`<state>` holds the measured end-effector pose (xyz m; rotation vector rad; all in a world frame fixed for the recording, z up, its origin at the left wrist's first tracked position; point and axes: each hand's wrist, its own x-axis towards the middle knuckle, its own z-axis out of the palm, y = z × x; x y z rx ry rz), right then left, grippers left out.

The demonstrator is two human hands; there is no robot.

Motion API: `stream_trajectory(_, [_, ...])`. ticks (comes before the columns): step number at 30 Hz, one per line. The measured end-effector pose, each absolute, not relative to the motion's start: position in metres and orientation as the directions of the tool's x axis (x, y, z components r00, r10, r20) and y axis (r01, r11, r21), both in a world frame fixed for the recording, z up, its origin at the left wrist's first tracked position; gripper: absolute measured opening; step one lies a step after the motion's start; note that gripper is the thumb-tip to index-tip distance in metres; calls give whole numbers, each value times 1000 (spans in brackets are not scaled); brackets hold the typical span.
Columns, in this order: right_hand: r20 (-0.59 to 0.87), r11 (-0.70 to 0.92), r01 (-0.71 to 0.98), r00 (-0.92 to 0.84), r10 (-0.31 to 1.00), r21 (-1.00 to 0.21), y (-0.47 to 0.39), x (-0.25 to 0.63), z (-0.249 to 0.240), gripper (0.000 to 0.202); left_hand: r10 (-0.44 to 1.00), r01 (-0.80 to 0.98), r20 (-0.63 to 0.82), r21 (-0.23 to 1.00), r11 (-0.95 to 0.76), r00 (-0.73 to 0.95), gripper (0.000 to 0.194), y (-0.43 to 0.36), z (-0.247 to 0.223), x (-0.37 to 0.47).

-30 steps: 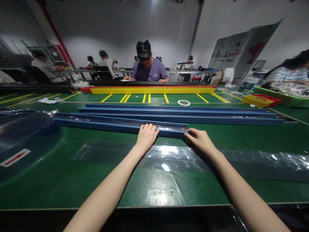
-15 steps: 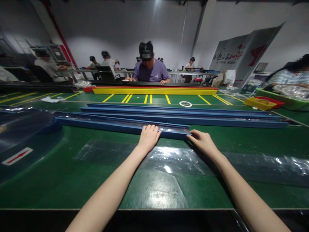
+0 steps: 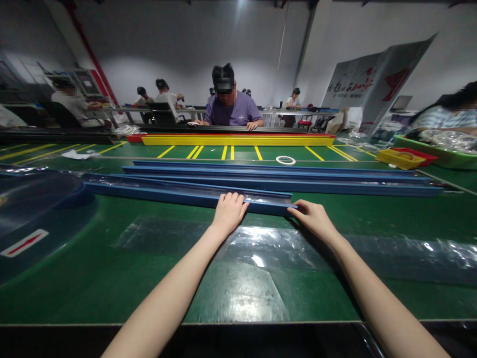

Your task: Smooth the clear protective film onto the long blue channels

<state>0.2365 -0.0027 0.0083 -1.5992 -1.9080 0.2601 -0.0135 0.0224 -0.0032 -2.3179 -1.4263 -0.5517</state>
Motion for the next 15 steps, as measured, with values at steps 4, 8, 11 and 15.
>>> stream_trajectory(4, [331,233,813,-53,942,-534,-3,236,8,29,756,900,507,-103,-423,414,32,22,-3,-14])
stream_trajectory(8, [321,220,814,-43,946,-538,-3,235,8,30,756,900,510,-94,-426,412,32,22,-4,-14])
stream_trajectory(11, [320,214,815,-38,947,-538,-3,235,8,30,758,901,507,-97,-423,410,32,22,-4,-13])
stream_trajectory(15, [330,221,815,-39,943,-535,-3,236,8,31,763,903,499,-106,-417,411,33,22,-3,-13])
